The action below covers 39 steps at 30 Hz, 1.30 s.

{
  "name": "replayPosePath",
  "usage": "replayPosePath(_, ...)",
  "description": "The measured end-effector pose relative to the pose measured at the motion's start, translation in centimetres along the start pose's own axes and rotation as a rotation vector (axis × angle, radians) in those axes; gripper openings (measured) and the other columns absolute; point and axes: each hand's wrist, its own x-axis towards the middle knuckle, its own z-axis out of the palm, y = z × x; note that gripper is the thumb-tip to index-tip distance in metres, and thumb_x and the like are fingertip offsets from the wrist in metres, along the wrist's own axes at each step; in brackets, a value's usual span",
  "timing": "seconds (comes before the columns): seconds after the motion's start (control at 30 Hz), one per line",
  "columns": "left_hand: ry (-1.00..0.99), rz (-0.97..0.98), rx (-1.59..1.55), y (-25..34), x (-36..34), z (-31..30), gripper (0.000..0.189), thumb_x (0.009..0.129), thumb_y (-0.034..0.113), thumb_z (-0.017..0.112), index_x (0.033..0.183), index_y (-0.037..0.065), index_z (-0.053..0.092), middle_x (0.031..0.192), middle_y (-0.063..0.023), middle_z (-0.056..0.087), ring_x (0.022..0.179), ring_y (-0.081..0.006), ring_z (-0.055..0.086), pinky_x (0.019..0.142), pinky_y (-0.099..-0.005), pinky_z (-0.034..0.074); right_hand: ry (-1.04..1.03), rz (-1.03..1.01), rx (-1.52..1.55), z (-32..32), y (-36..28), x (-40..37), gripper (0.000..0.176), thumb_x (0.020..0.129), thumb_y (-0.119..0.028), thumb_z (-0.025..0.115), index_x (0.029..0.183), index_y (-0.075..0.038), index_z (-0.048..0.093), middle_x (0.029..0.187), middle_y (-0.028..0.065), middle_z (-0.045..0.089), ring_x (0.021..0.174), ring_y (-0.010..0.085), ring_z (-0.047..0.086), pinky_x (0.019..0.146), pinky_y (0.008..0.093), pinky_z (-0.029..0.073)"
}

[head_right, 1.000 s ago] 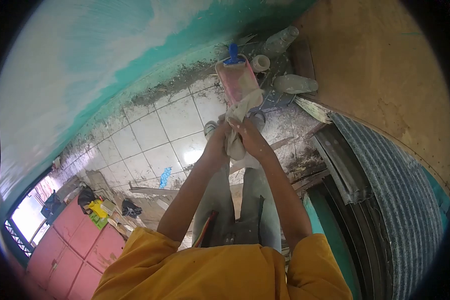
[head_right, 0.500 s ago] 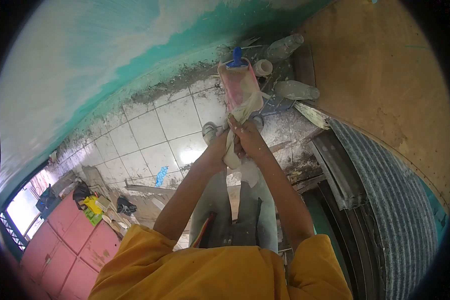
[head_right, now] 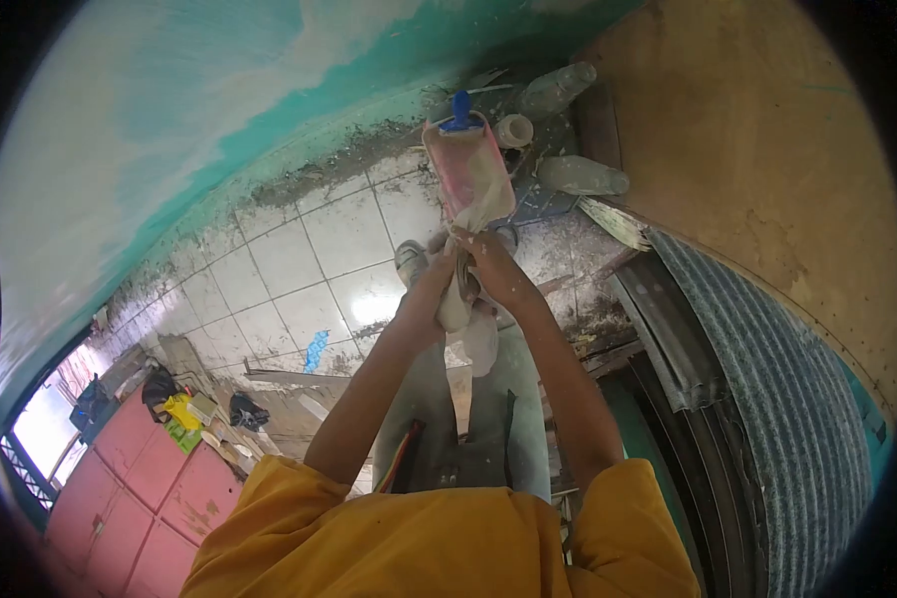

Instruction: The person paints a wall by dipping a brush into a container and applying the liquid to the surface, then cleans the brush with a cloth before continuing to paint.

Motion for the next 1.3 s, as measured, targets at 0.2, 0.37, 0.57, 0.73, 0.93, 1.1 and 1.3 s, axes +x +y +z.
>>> replayPosePath(0.2, 0.039, -0.179, -0.21, 1.9, -0.6, 2.7, 0.033, 0.104, 0.036, 0.041, 0.113, 0.008, 0.054, 0.09, -0.0058, 0.063, 0.078, -0.0187, 0.065, 0.079, -0.0418, 0.057, -0.038, 0.178, 0.251, 0.3, -2.3, -0.6, 0.048, 0.102, -0.041, 0.045, 0.112, 0.002, 0.062, 0.105, 0.013, 0.068, 0.092, 0.0168, 0.067, 0.08, 0.0273, 0.054)
replayPosePath(0.37, 0.011, -0.135, -0.046, 0.6, 1.4, -0.7, 0.028, 0.104, 0.03, 0.042, 0.116, 0.007, 0.054, 0.098, -0.0053, 0.063, 0.085, -0.0164, 0.065, 0.076, -0.0322, 0.055, 0.034, 0.225, 0.16, 0.6, -2.1, -0.6, 0.044, 0.102, -0.04, 0.047, 0.105, 0.001, 0.063, 0.096, 0.0105, 0.069, 0.081, 0.0166, 0.067, 0.075, 0.0294, 0.054)
replayPosePath(0.57, 0.144, -0.046, 0.133, 0.0, 0.5, 0.4, 0.031, 0.105, 0.025, 0.041, 0.126, 0.006, 0.052, 0.105, -0.0045, 0.062, 0.091, -0.014, 0.062, 0.082, -0.0302, 0.053, 0.15, 0.211, 0.152, -0.3, 1.9, 0.8, 0.036, 0.102, -0.035, 0.05, 0.096, -0.001, 0.062, 0.087, 0.0085, 0.068, 0.076, 0.0165, 0.067, 0.07, 0.0297, 0.054)
replayPosePath(0.73, 0.19, 0.029, 0.41, 0.1, 0.9, 0.2, 0.041, 0.106, 0.028, 0.04, 0.137, 0.003, 0.047, 0.11, -0.0041, 0.06, 0.098, -0.0118, 0.057, 0.086, -0.0258, 0.048, 0.182, 0.284, 0.269, -0.2, 2.3, 2.0, 0.032, 0.101, -0.031, 0.049, 0.096, -0.001, 0.06, 0.087, 0.0098, 0.066, 0.081, 0.0198, 0.068, 0.071, 0.0313, 0.054)
replayPosePath(0.93, 0.178, 0.051, 0.491, -0.5, 2.3, -1.1, 0.038, 0.106, 0.026, 0.04, 0.134, 0.003, 0.051, 0.109, -0.0026, 0.059, 0.098, -0.0096, 0.054, 0.086, -0.025, 0.045, 0.255, 0.31, 0.332, -0.8, 3.6, 4.8, 0.025, 0.098, -0.021, 0.044, 0.1, 0.001, 0.056, 0.097, 0.0182, 0.065, 0.087, 0.0282, 0.069, 0.074, 0.0383, 0.055)
replayPosePath(1.1, 0.118, 0.016, 0.483, -0.3, 2.3, -2.0, 0.036, 0.106, 0.024, 0.04, 0.133, 0.004, 0.052, 0.108, -0.0026, 0.06, 0.097, -0.0107, 0.055, 0.085, -0.0258, 0.046, 0.312, 0.313, 0.285, -0.6, 3.6, 4.8, 0.026, 0.098, -0.023, 0.043, 0.098, 0.0, 0.056, 0.095, 0.0182, 0.065, 0.088, 0.027, 0.069, 0.076, 0.038, 0.055)
replayPosePath(1.3, 0.121, -0.123, 0.155, 1.9, 1.8, -0.8, 0.027, 0.105, 0.026, 0.042, 0.121, 0.009, 0.056, 0.098, -0.006, 0.06, 0.089, -0.0146, 0.06, 0.078, -0.0312, 0.051, 0.074, 0.31, 0.249, -0.5, 2.1, 2.2, 0.036, 0.101, -0.025, 0.041, 0.119, 0.002, 0.056, 0.108, 0.0137, 0.067, 0.099, 0.0236, 0.065, 0.079, 0.0365, 0.053)
